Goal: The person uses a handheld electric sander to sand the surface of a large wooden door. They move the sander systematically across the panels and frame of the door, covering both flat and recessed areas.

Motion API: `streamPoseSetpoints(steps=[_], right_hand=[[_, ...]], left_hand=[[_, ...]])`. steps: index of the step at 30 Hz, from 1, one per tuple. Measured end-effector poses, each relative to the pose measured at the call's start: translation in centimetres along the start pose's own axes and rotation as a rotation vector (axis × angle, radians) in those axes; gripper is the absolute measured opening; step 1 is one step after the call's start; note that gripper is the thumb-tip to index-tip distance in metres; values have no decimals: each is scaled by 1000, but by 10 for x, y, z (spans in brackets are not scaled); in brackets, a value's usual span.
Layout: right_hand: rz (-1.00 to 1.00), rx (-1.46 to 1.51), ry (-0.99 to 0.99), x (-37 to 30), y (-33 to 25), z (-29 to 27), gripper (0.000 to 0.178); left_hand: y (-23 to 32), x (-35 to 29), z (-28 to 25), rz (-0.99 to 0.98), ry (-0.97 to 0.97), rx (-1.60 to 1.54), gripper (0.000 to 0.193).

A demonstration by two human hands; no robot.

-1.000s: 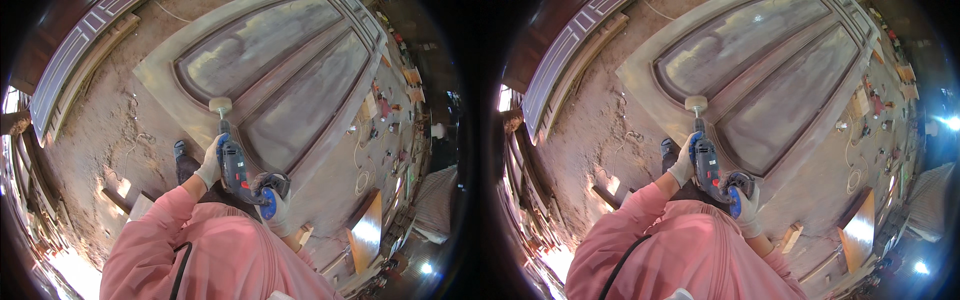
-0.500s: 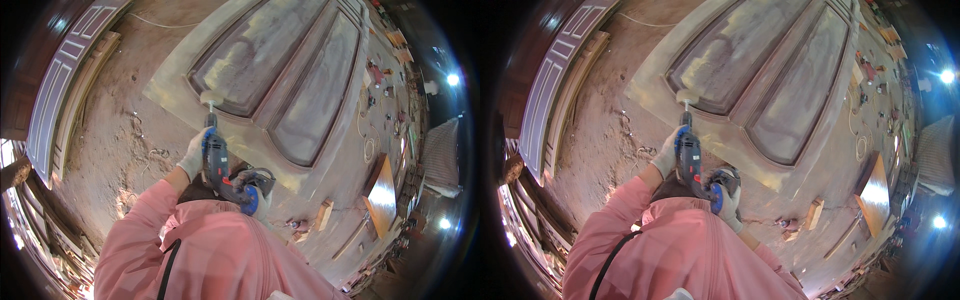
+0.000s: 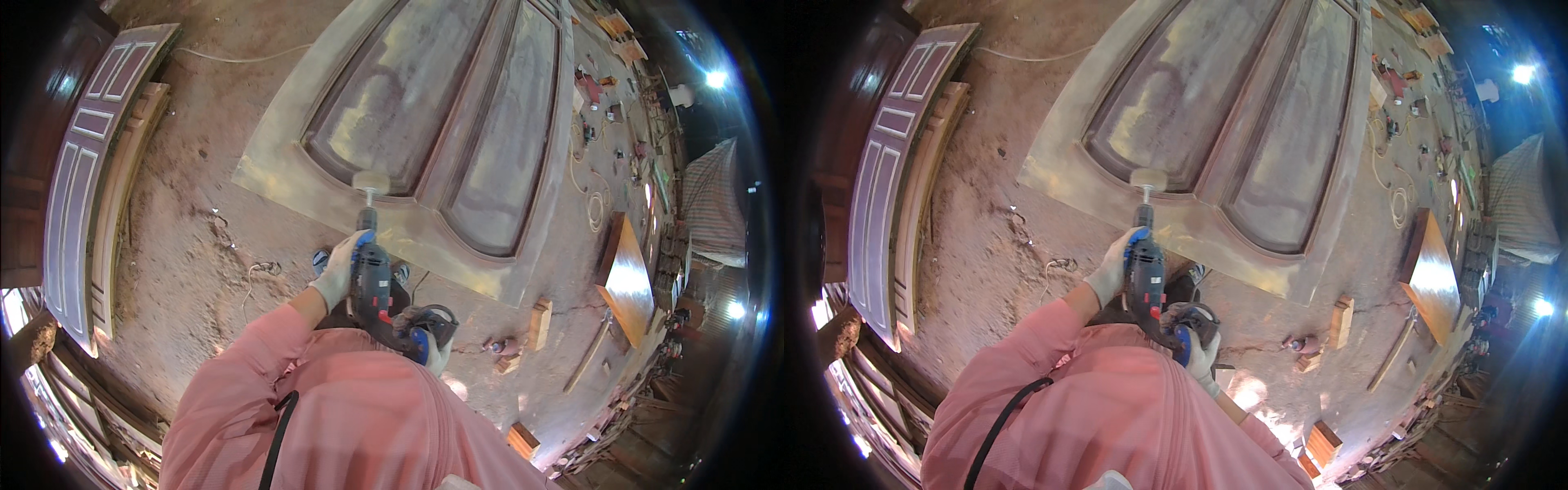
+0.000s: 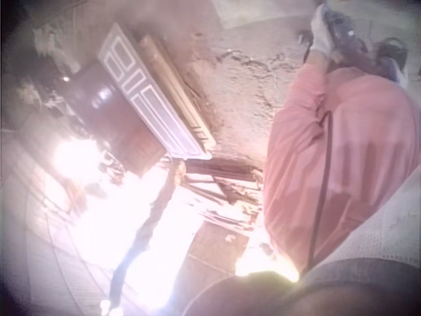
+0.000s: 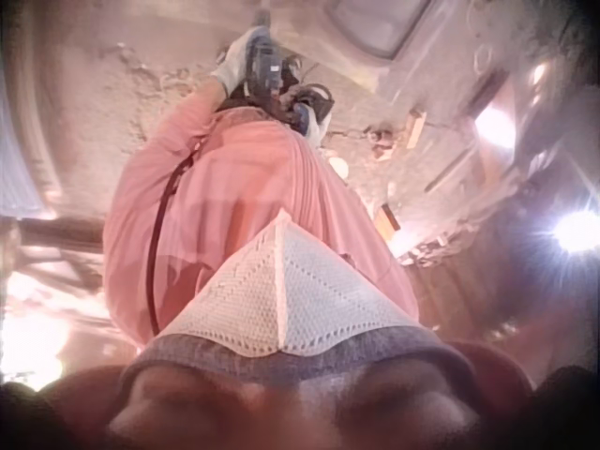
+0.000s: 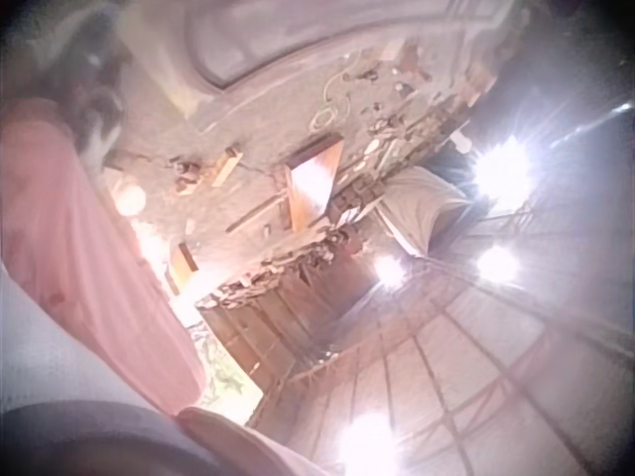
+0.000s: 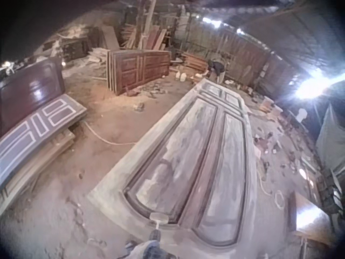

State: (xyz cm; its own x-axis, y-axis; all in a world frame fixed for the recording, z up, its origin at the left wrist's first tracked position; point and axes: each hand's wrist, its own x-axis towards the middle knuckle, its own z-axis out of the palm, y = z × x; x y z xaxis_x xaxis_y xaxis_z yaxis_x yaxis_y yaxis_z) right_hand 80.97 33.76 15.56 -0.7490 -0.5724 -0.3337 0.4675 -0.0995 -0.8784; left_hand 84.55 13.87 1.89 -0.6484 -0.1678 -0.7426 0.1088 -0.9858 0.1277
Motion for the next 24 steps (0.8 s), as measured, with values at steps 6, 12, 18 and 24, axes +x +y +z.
streamPoseSetpoints(steps=[6, 12, 18, 24], right_hand=[[19, -15, -208, 35, 35, 29, 37], [98, 30, -89, 80, 29, 68, 37], [119, -30, -133, 166, -10, 59, 29], [153, -130, -564, 221, -65, 51, 36]], left_hand=[[65, -10, -29, 70, 39, 27, 31], [107, 6, -33, 177, -42, -42, 32], [112, 28, 27, 245, -27, -214, 34], [86, 36, 65, 308, -194, -401, 44]])
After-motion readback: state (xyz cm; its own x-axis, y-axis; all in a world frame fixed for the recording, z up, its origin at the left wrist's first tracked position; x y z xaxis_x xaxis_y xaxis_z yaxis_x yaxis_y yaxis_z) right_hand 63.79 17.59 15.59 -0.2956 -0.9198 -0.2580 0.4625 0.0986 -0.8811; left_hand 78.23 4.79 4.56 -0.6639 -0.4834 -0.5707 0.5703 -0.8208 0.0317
